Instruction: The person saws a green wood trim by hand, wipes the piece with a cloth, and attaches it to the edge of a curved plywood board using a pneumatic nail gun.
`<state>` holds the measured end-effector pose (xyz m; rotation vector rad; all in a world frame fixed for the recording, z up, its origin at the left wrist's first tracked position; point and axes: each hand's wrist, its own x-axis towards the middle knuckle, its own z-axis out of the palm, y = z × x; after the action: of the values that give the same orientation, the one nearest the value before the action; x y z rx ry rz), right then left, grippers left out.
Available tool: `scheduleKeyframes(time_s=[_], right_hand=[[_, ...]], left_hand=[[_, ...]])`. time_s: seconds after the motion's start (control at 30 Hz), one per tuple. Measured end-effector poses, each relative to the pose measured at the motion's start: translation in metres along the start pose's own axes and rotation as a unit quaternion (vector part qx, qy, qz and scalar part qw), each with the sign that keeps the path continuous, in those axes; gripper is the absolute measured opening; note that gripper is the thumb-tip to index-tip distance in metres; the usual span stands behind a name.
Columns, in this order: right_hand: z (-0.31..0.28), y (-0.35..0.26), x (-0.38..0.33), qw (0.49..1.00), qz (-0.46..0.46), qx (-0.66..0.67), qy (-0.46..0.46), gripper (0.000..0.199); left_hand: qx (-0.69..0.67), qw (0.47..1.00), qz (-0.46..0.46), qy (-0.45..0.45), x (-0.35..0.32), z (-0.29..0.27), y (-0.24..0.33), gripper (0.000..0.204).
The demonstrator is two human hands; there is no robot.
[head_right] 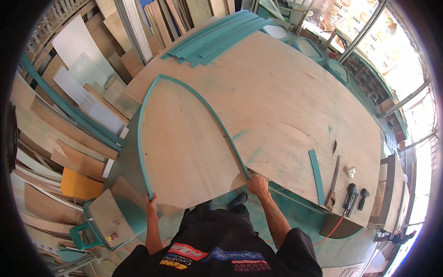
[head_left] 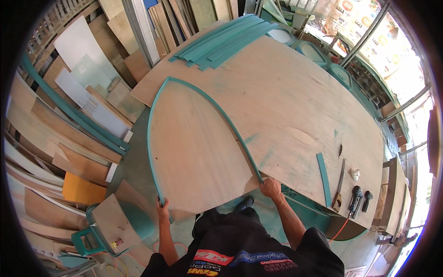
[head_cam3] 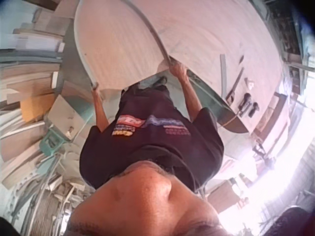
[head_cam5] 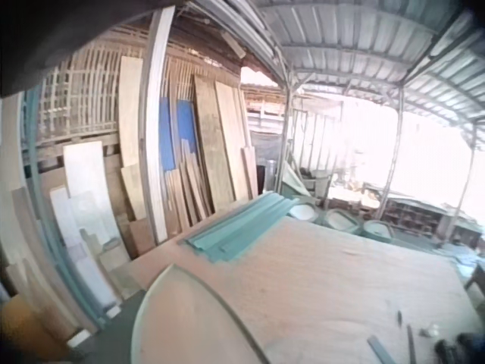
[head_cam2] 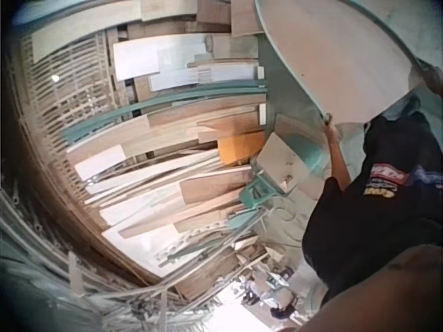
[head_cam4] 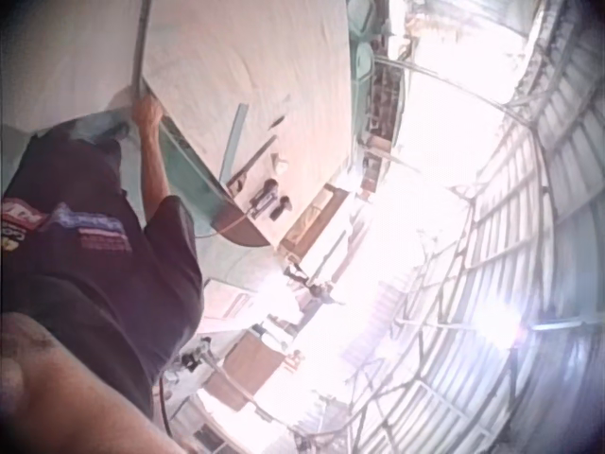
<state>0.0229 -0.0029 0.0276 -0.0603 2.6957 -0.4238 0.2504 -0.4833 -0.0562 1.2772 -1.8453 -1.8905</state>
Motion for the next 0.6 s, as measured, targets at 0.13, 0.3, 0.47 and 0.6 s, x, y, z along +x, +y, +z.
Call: scheduleKeyframes(time_s=[0.13,0.3,0.47,0.6], right_hand=[[0.018,0.030,-0.037,0.999,0.038,-0.005,-0.014,0.033],[0.036,0.037,-0.069,0.995,0.102,-0.009,0.000,0.033],[0.039,0.045,-0.101,0.985,0.166,0.005,-0.039,0.032],[0.052,0.066,-0.123,0.973,0.227,0.022,-0.043,0.032]], left_hand=[[0.042,0.998,0.011,-0.054,-0.013,0.017,-0.001,0.061],[0.122,0.988,0.048,-0.085,-0.007,0.026,-0.015,0.058],[0.122,0.978,0.124,-0.114,0.007,0.030,-0.041,0.053],[0.165,0.979,0.065,-0.104,0.004,0.065,-0.039,0.050]])
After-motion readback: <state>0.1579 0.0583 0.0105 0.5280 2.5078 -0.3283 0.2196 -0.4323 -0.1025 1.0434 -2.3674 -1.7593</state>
